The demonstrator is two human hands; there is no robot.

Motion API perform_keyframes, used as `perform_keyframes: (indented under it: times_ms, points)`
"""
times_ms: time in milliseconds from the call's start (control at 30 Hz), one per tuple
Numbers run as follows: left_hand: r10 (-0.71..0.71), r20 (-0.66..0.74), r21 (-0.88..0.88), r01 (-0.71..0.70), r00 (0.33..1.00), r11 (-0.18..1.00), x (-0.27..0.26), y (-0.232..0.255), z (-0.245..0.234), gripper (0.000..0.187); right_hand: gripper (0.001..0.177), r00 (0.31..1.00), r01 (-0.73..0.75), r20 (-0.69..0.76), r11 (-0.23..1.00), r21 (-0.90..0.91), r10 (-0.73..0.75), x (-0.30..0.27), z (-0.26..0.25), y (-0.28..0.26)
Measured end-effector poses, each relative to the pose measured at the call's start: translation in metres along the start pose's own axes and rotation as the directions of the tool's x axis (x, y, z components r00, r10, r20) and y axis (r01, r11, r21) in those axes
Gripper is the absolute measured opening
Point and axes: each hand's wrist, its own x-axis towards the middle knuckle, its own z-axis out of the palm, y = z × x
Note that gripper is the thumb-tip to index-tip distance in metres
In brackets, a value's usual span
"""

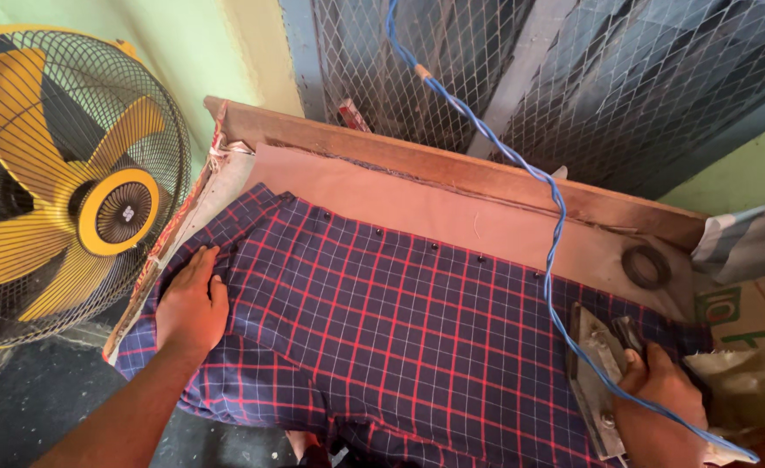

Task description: The person irons a plaid shirt laid out on a wooden ironing board. They use a traditional electric iron, moving it back and forth across the fabric while holding the shirt in place with their left hand.

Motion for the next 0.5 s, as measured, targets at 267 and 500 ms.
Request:
perform_keyframes:
  times_ms: [267, 500]
  points:
    - [-0.007, 0.021, 0.048, 0.006, 1.000, 0.999, 0.000, 0.002, 0.000, 0.048, 0.041, 0.996, 0.085, 0.008, 0.995, 0.056, -0.085, -0.004, -0.012, -0.020]
    - [0.032, 0.007, 0.067, -0.033, 0.999, 0.997, -0.001, 0.000, 0.002, 0.047, 0.037, 0.987, 0.146, 0.046, 0.981, 0.123, -0.153, -0.017, -0.021, -0.061]
